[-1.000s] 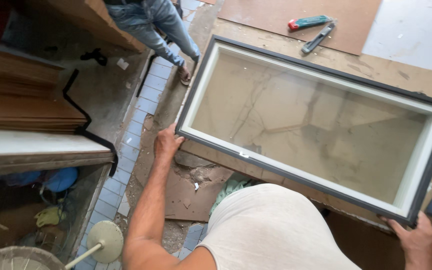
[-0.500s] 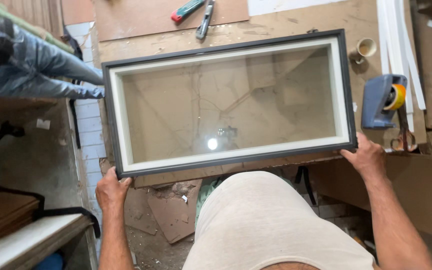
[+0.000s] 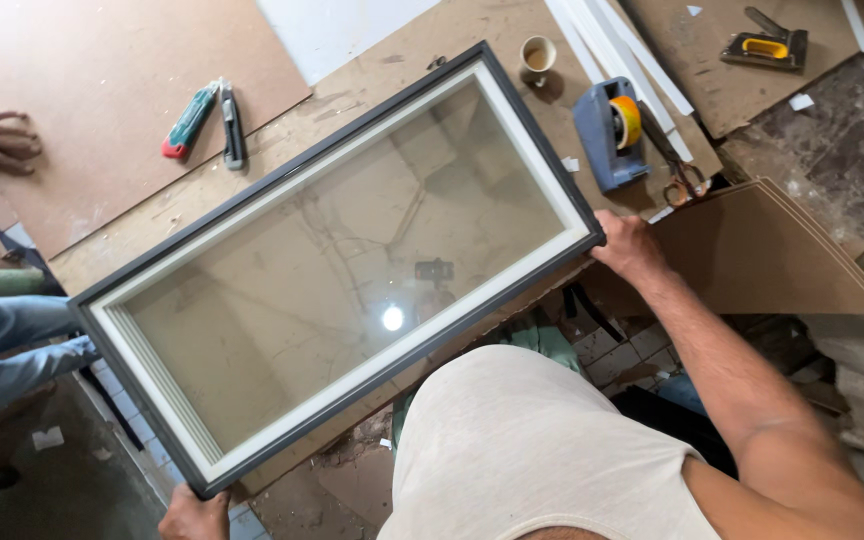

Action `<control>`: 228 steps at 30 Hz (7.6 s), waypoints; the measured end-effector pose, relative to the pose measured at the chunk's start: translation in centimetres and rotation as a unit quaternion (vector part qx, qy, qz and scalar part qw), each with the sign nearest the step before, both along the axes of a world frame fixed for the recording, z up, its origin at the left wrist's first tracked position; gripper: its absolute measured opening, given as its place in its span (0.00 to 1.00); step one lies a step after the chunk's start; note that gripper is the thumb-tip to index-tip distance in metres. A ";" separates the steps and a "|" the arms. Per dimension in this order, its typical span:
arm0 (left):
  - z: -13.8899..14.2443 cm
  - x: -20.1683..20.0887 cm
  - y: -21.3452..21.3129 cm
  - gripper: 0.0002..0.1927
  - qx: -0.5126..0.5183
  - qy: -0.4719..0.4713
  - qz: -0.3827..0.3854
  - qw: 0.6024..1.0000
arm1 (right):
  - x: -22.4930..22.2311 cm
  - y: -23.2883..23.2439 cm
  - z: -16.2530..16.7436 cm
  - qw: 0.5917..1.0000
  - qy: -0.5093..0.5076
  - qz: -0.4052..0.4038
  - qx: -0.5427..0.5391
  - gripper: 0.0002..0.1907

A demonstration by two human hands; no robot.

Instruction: The person assembles a window frame by placing white plastic strips along the edges of a glass pane. They use scissors to cut the strips to length and press them into place around the frame.

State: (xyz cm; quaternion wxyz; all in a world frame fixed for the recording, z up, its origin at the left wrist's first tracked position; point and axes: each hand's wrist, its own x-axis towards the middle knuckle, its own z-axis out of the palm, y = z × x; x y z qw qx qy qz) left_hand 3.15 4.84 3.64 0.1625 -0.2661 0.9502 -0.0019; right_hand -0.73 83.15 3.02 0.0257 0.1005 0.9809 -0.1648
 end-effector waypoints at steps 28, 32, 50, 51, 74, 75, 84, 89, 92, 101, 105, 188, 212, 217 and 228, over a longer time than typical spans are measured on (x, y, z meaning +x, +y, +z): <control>-3.7 11.5 43.2 0.19 0.303 0.306 0.359 0.828 | -9.9 21.1 3.3 0.988 0.098 -0.119 -0.007 0.18; -1.0 11.4 39.2 0.14 0.233 0.427 0.316 0.814 | -9.5 20.8 2.1 0.987 0.086 -0.128 -0.035 0.17; 14.4 4.8 35.2 0.11 0.424 0.649 0.355 0.522 | -8.8 21.0 2.1 0.991 0.017 -0.125 -0.047 0.08; 15.0 4.6 35.4 0.11 0.431 0.647 0.352 0.521 | -8.9 20.9 2.2 0.992 0.020 -0.118 -0.034 0.09; 11.4 6.0 39.4 0.11 0.626 0.519 0.506 0.287 | -9.5 22.1 3.7 0.996 -0.059 -0.062 -0.006 0.13; 11.3 5.8 39.7 0.11 0.628 0.516 0.505 0.290 | -9.4 22.2 3.7 0.995 -0.062 -0.074 -0.017 0.13; 12.4 0.7 47.3 0.10 0.687 0.400 0.435 0.423 | -9.0 22.0 6.5 0.962 0.035 -0.014 0.269 0.11; 13.0 -5.5 56.8 0.19 0.814 0.204 0.205 0.504 | -8.0 15.2 14.5 0.974 0.210 0.079 -0.012 0.08; 14.2 -9.3 61.7 0.26 0.889 0.090 0.098 0.438 | -6.2 9.4 19.6 0.953 0.245 0.176 0.017 0.08; 21.5 -16.5 53.1 0.18 0.970 0.225 0.062 0.069 | 2.2 3.4 25.4 0.961 0.190 0.164 -0.118 0.07; 24.2 -14.7 41.4 0.19 0.911 0.373 0.108 0.139 | 2.8 4.5 22.7 0.887 0.163 0.045 -0.430 0.08; -1.9 8.5 36.9 0.33 0.328 0.329 0.560 0.685 | -6.0 24.9 7.9 0.965 0.153 -0.193 -0.092 0.14; 5.9 5.9 37.9 0.17 0.349 0.557 0.536 0.530 | -12.1 25.4 2.9 0.997 0.042 -0.048 0.042 0.22; 8.5 4.2 36.3 0.14 0.348 0.614 0.462 0.537 | -11.4 24.3 2.4 0.994 0.061 -0.074 0.057 0.18; 11.4 -4.0 36.4 0.12 0.355 0.608 0.383 0.598 | -10.3 23.3 4.7 0.987 0.102 -0.084 0.089 0.07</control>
